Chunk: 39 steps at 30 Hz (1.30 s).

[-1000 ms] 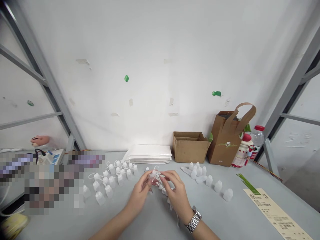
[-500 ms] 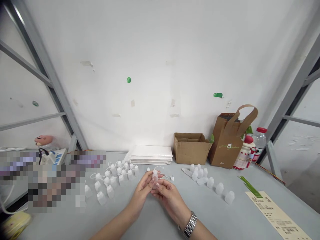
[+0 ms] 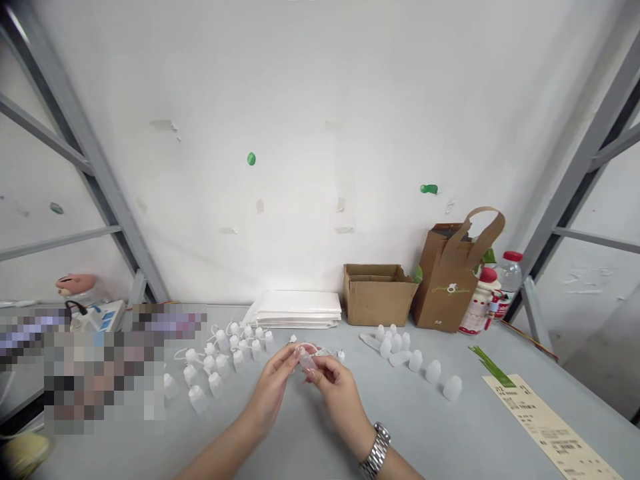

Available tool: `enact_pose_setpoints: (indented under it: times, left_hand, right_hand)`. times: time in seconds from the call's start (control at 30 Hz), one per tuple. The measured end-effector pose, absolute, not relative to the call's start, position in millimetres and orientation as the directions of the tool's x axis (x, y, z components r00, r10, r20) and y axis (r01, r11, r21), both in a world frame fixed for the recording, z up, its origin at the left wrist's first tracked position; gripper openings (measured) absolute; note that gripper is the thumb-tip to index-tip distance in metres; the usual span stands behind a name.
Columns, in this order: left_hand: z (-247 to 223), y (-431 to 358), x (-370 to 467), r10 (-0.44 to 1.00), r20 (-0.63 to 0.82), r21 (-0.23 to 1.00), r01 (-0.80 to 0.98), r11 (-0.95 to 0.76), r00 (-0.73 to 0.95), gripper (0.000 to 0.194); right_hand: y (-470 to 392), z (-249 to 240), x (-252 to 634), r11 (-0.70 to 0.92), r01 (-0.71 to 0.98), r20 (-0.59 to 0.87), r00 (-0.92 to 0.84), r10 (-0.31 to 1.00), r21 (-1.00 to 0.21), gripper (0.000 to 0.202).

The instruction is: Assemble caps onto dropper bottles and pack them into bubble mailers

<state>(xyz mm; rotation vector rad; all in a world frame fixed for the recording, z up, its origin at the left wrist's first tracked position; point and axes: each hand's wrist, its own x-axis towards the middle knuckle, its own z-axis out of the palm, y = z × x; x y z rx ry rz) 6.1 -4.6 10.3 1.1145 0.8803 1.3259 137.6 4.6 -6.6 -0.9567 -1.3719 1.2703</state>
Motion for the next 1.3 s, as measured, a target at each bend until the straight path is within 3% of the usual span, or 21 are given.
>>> enact_pose_setpoints:
  times: [0.33, 0.5, 0.77, 0.97, 1.07, 1.3]
  left_hand:
    - [9.9, -2.2, 6.0, 0.990, 0.094, 0.913, -0.405, -0.045, 0.103, 0.023]
    - [8.8, -2.4, 6.2, 0.993, 0.027, 0.888, -0.458, 0.031, 0.119, 0.026]
    - [1.3, -0.9, 7.0, 0.978, -0.053, 0.807, -0.568, 0.161, 0.202, 0.032]
    - [5.0, -3.5, 8.8, 0.972, -0.105, 0.793, -0.572, 0.210, 0.211, 0.031]
    - [4.2, -3.1, 8.2, 0.969, -0.088, 0.786, -0.582, 0.209, 0.229, 0.031]
    - [3.6, 1.5, 4.7, 0.955, -0.119, 0.753, -0.602, 0.264, 0.270, 0.031]
  right_hand:
    - [-0.5, -8.7, 135.3, 0.158, 0.014, 0.155, -0.123, 0.980, -0.987, 0.032]
    - [-5.7, -8.6, 134.4, 0.244, 0.127, 0.227, -0.132, 0.965, -0.962, 0.027]
    - [-7.6, -20.7, 136.7, 0.490, 0.472, 0.489, -0.134, 0.862, -0.733, 0.015]
    - [-9.2, -24.5, 136.4, 0.589, 0.597, 0.634, -0.167, 0.755, -0.545, 0.014]
    - [-9.9, -22.3, 136.3, 0.586, 0.576, 0.627, -0.156, 0.763, -0.570, 0.015]
    - [-9.1, -14.8, 134.8, 0.365, 0.358, 0.375, -0.044, 0.926, -0.859, 0.021]
